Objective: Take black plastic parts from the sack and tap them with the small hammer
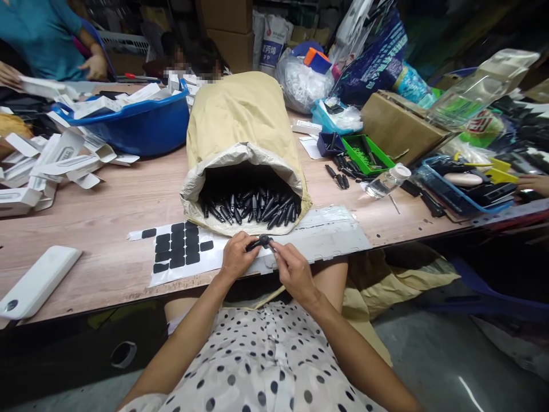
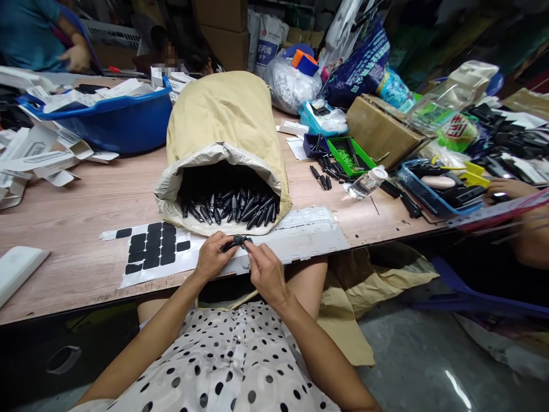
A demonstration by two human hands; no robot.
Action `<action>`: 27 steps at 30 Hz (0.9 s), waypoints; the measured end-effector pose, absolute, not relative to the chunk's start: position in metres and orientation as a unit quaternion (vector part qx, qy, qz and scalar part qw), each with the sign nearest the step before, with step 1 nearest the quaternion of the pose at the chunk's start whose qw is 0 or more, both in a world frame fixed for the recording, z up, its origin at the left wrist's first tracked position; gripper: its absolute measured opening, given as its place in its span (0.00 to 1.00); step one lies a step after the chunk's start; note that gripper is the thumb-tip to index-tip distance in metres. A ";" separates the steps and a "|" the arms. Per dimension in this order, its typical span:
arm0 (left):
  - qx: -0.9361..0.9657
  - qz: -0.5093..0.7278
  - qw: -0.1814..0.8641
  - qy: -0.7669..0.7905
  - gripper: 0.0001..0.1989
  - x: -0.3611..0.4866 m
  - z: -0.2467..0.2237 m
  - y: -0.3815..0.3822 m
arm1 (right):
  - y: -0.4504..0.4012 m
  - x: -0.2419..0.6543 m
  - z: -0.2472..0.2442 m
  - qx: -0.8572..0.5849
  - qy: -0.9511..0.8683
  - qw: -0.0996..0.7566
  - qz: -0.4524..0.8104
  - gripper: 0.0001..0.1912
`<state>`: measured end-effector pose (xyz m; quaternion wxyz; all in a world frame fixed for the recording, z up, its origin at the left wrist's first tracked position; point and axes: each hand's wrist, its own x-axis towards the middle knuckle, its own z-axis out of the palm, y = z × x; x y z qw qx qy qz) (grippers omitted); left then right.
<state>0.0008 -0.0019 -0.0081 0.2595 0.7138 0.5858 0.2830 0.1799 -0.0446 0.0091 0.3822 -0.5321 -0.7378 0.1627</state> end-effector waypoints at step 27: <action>0.695 0.011 0.456 0.556 0.13 0.000 -0.008 -0.084 | 0.043 0.283 -0.030 -0.775 -0.583 0.181 -0.166 0.21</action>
